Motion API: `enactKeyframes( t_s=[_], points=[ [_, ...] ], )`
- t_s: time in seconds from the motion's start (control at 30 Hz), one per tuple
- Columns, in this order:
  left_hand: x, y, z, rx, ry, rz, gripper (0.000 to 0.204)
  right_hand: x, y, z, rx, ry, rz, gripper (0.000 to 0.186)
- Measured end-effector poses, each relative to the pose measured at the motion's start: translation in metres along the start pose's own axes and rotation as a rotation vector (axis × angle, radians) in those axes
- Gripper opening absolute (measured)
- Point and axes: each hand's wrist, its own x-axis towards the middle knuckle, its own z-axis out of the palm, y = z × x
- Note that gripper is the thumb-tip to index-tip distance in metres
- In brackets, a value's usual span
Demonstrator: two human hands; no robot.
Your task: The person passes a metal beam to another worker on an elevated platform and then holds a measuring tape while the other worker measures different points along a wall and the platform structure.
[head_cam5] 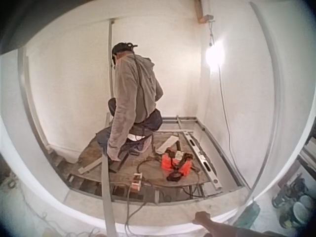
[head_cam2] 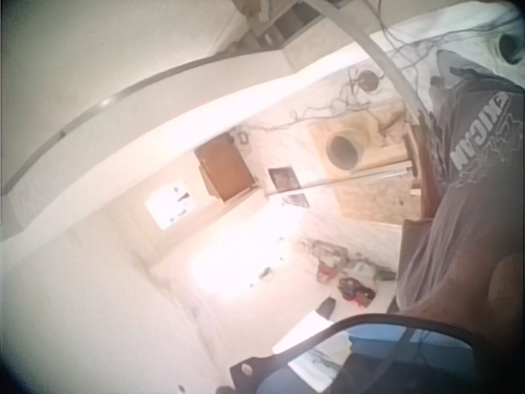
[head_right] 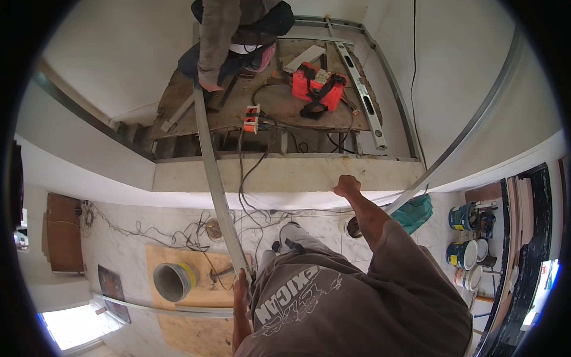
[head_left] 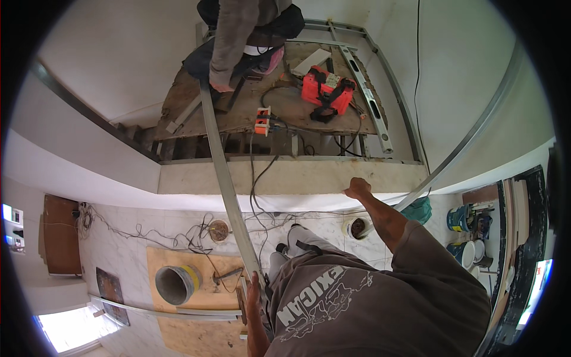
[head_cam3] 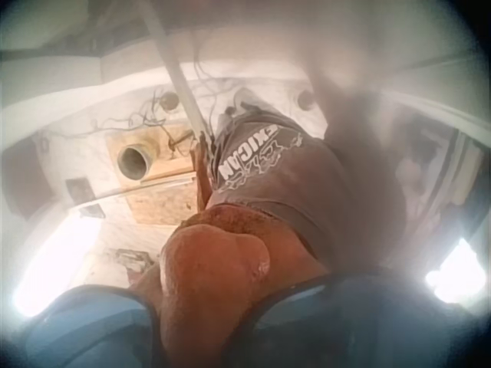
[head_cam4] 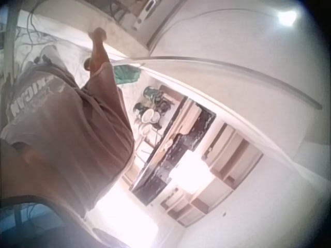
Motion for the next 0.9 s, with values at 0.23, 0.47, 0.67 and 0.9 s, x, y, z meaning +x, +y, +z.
enactKeyframes(
  t_s=[0.23, 0.47, 0.67, 0.9],
  points=[
    [-0.007, 0.010, 0.002, 0.025, -0.024, -0.018, 0.048, 0.000, 0.000, 0.001, 0.002, 0.020, 0.000, 0.048],
    [0.014, -0.012, -0.013, 0.087, -0.113, 0.000, 0.079, 0.007, 0.002, 0.007, 0.018, 0.024, -0.004, 0.051],
    [0.011, -0.011, -0.009, -0.015, -0.171, 0.028, 0.079, 0.004, 0.006, 0.007, 0.022, 0.024, 0.002, 0.051],
    [0.017, -0.016, -0.016, 0.020, -0.178, -0.029, 0.085, 0.006, 0.000, 0.007, 0.024, 0.027, -0.002, 0.052]
  ],
)
